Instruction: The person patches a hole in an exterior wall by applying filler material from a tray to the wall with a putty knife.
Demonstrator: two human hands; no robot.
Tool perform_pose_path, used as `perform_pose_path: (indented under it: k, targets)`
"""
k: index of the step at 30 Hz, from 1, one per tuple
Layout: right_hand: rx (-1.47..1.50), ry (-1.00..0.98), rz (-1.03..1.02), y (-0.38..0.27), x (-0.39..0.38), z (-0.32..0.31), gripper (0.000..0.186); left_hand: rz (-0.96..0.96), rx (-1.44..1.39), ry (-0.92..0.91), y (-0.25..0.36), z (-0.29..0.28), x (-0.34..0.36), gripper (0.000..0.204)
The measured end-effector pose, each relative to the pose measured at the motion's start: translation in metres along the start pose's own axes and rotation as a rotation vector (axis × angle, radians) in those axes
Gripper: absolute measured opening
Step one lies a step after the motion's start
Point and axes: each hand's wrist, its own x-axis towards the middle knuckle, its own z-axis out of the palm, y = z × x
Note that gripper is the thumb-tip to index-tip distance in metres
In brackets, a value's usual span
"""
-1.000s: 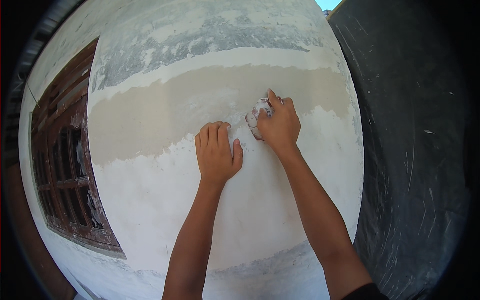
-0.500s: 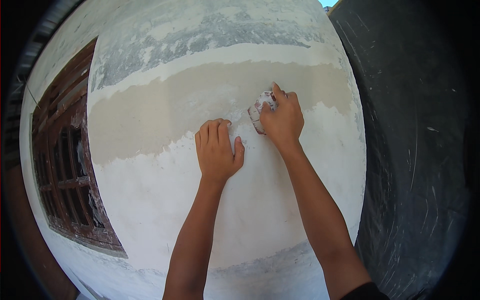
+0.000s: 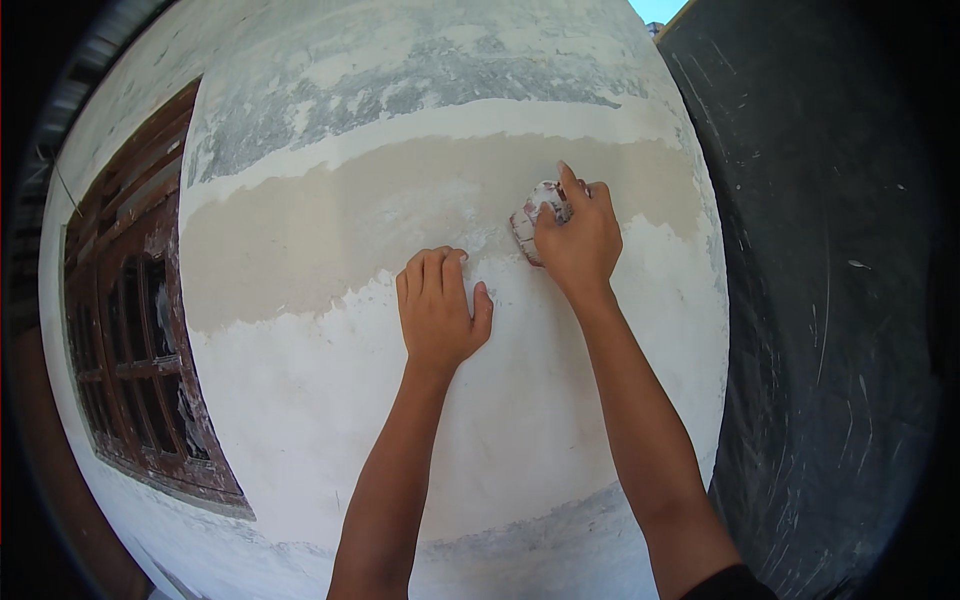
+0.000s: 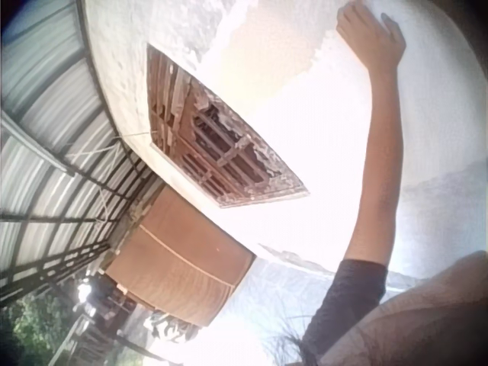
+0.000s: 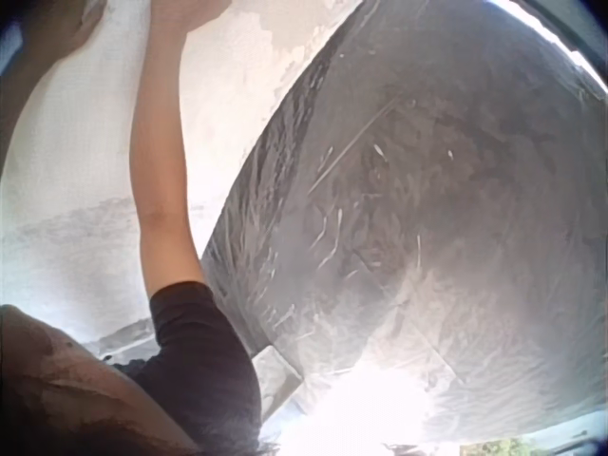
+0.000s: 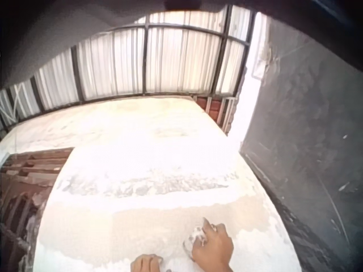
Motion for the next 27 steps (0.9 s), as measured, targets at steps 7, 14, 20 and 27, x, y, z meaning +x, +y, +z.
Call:
perform_pose_path:
  k: [7,14,20,27]
  targets:
    - [-0.002,0.097,-0.077,-0.003,0.0,-0.001,0.054,-0.006,-0.003,0.007,-0.001,0.0,0.002,0.04]
    - [-0.07,-0.003,-0.018,-0.001,-0.003,0.002,0.055,-0.009,-0.013,0.003,0.0,0.001,-0.002,0.039]
    - [-0.072,-0.045,0.028,0.002,-0.001,0.004,0.056,-0.002,-0.005,0.01,0.001,0.001,0.0,0.038]
    - [-0.055,0.044,-0.052,0.007,-0.003,0.003,0.055,-0.007,-0.006,0.012,0.0,0.0,0.001,0.039]
